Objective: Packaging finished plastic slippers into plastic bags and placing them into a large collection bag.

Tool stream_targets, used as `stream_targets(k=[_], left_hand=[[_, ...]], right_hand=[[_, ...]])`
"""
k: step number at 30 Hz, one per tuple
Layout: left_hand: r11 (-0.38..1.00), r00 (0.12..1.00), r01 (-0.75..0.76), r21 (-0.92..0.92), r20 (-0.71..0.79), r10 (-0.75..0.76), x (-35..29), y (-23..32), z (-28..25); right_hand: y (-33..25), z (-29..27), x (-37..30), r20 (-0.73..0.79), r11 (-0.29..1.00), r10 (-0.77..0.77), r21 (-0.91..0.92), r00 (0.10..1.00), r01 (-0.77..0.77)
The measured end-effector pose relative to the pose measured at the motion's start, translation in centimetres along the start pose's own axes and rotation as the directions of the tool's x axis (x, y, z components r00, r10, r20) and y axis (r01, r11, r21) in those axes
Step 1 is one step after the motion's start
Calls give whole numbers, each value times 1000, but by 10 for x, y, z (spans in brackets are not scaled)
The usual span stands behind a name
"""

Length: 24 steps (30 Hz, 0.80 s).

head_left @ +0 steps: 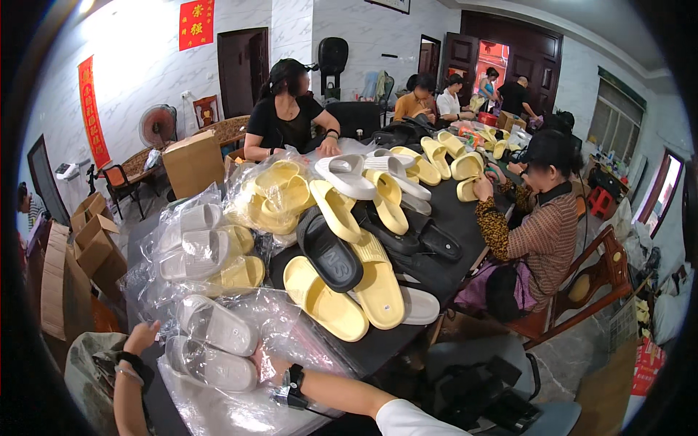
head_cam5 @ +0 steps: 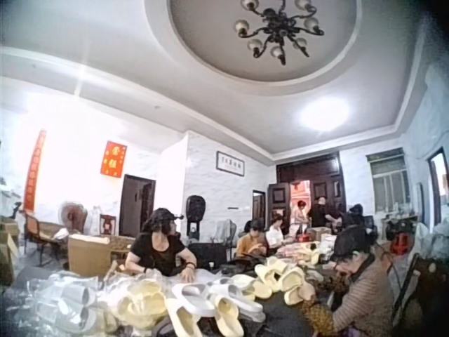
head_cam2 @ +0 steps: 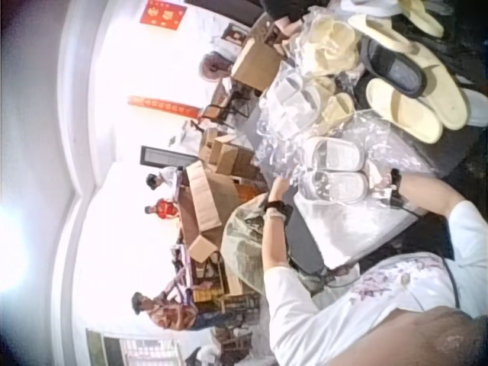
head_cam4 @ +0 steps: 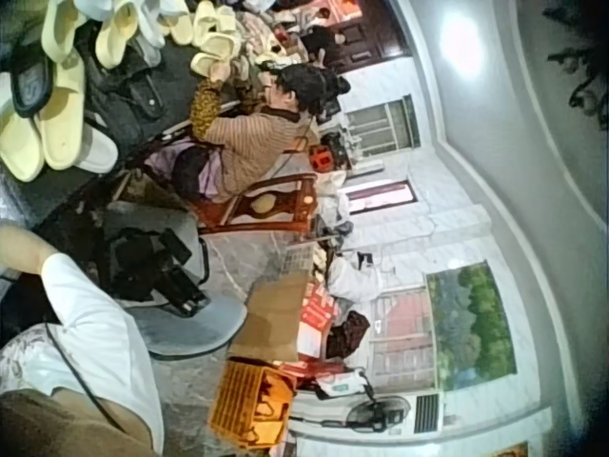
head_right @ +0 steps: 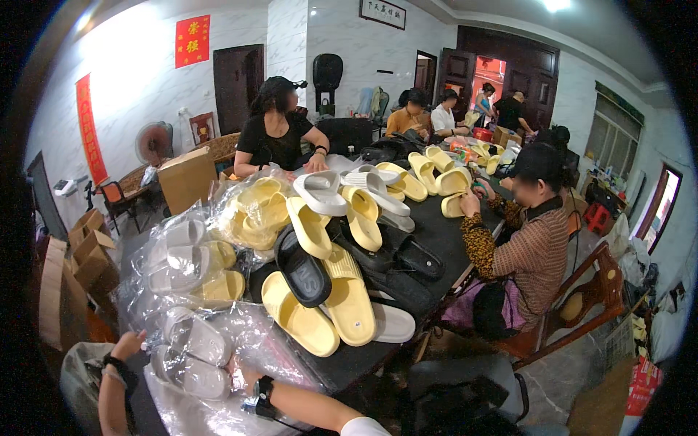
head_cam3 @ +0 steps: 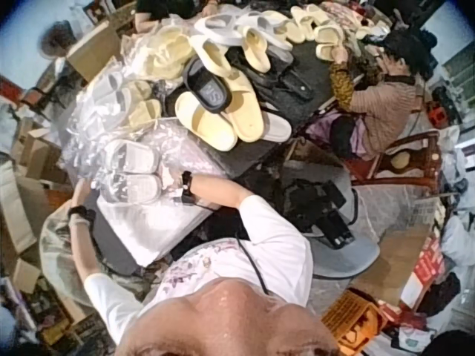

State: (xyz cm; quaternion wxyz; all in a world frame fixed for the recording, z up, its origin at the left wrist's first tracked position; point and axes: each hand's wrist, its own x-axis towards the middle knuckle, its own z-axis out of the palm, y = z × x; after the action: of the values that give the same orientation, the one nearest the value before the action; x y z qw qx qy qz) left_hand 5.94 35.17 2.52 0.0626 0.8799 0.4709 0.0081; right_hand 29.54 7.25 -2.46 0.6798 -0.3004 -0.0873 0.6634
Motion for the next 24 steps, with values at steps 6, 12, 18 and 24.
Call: stream_targets(k=[6, 12, 18, 24], left_hand=[[740, 964, 252, -624, 230, -135, -26, 28, 15], [836, 981, 147, -529, 187, -54, -34, 49, 2], [732, 990, -83, -676, -137, -14, -27, 35, 9], [578, 949, -282, -766, -310, 53, -65, 59, -39]], right_hand=[[14, -5, 24, 59, 993, -93, -72, 994, 97], [-1, -12, 9, 126, 975, -155, -138, 980, 172], [0, -16, 4, 216, 949, -205, -194, 955, 248], [15, -36, 9, 267, 922, -238, -241, 934, 304]])
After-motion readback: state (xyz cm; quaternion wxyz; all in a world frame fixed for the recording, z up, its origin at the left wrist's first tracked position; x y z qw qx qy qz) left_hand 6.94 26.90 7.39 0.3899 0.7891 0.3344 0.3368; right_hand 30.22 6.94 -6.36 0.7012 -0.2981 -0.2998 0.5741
